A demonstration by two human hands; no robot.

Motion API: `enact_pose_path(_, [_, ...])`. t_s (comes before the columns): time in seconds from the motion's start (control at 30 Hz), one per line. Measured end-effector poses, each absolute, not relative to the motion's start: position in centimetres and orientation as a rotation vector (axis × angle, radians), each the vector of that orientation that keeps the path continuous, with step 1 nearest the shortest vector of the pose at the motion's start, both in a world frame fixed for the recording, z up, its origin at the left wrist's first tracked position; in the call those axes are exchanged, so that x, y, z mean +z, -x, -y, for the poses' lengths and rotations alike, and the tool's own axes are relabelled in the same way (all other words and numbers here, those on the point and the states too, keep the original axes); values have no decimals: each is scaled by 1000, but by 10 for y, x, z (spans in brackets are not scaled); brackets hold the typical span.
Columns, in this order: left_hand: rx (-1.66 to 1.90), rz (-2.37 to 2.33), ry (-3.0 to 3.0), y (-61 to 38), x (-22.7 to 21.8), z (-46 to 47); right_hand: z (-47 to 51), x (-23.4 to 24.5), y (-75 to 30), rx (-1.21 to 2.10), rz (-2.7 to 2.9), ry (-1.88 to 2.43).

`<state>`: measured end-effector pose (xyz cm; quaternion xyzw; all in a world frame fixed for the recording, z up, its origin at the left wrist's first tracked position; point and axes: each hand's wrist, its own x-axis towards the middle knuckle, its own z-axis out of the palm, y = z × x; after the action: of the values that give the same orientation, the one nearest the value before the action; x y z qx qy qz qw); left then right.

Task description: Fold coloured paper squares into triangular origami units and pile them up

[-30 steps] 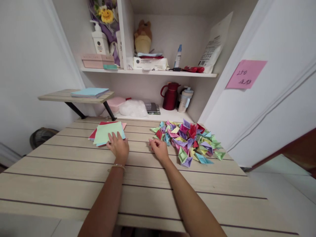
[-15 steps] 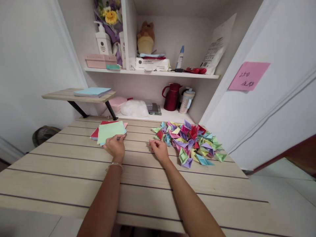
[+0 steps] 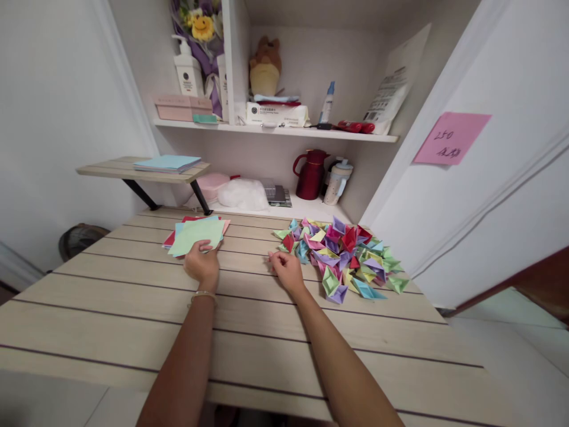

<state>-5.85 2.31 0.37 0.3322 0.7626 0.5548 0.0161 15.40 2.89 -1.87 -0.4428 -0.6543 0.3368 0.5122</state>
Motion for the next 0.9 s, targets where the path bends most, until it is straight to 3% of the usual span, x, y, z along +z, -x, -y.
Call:
enact_pose_path(0.3, [2162,-1967,-1449,52,8,-31,-32,-23,-154,801,1501,1047])
enact_pose_path(0.63, [1400,-1134,-2072,17,7,-30,-31,-24,-157,778,1696,1070])
enact_pose_path(0.9, [1593,-1365,-1408,19,-16,-42,-35,-15,-159,1005,1174,1041])
